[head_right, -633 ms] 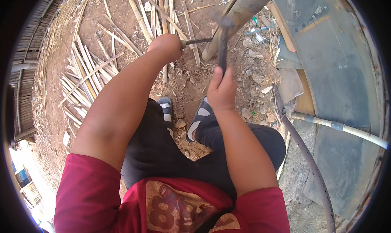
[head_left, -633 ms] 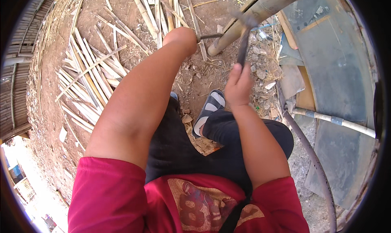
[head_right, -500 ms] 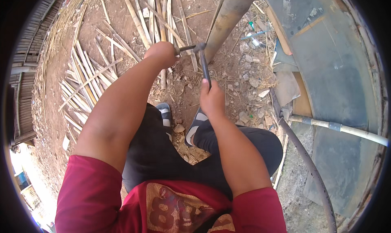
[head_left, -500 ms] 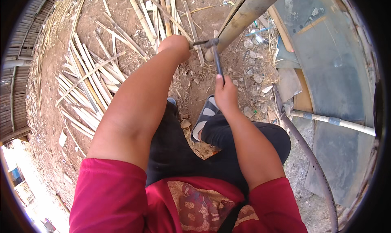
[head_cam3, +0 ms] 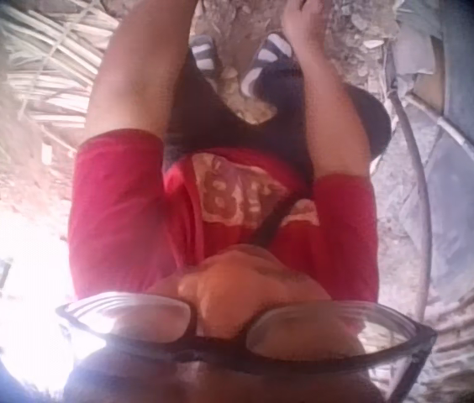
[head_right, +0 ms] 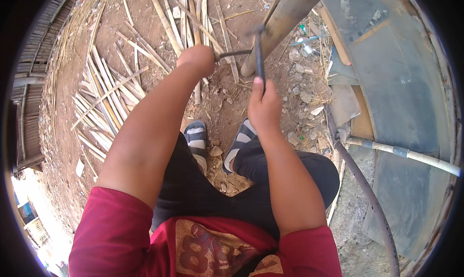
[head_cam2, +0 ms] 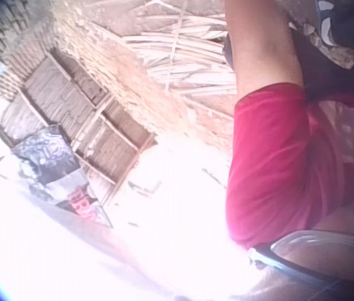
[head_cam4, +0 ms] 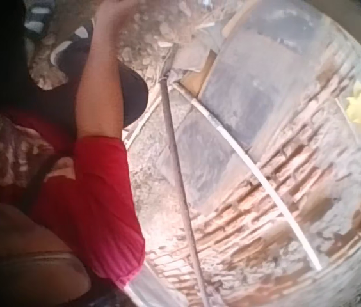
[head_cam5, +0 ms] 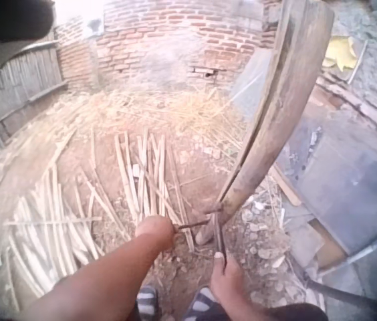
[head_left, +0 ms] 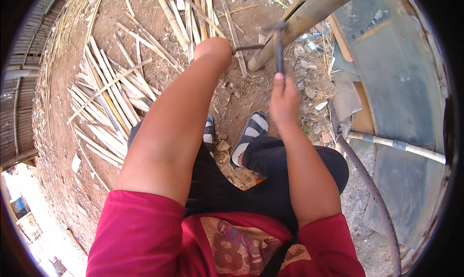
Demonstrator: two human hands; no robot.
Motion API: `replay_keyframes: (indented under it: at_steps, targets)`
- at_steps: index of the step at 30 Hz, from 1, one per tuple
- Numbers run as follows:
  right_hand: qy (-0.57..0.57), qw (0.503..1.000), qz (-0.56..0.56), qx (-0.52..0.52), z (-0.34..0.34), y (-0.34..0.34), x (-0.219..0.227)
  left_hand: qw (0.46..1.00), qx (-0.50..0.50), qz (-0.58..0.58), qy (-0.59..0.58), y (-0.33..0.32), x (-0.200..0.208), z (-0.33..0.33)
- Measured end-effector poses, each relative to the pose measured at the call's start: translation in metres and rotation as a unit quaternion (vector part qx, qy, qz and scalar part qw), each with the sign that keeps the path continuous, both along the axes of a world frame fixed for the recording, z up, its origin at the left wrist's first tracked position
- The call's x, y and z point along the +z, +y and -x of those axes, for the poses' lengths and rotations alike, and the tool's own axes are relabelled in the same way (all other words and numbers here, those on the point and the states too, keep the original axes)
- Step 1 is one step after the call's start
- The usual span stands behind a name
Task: The person splits a bamboo stalk by driving a large knife into the end with a hammer and then pulling the knife down the length of the stalk.
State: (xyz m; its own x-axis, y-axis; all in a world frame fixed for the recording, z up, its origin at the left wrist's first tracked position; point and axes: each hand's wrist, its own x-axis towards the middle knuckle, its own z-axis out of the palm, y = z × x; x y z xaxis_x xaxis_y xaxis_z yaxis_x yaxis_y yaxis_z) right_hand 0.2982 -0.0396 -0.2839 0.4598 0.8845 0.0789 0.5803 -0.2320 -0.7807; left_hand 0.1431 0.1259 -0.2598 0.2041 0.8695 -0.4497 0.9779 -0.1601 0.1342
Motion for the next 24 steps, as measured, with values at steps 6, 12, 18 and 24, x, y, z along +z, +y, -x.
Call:
replay_keyframes:
  at_steps: [6, 12, 18, 24]
  targets:
    - [-0.03, 0.999, -0.006, 0.036, -0.001, 0.001, -0.001, 1.0, -0.012, 0.005, 0.012, 0.002, 0.009, -0.01]
    - [0.01, 0.999, 0.029, -0.012, -0.01, 0.009, 0.006, 1.0, -0.012, -0.01, 0.0, -0.005, 0.0, -0.007]
    - [-0.035, 0.999, 0.024, 0.0, -0.006, -0.005, -0.01, 1.0, -0.013, -0.005, -0.012, 0.002, 0.007, -0.004]
    - [-0.001, 0.996, 0.09, 0.02, -0.009, -0.002, -0.015, 1.0, -0.019, -0.017, -0.013, 0.008, 0.007, -0.006]
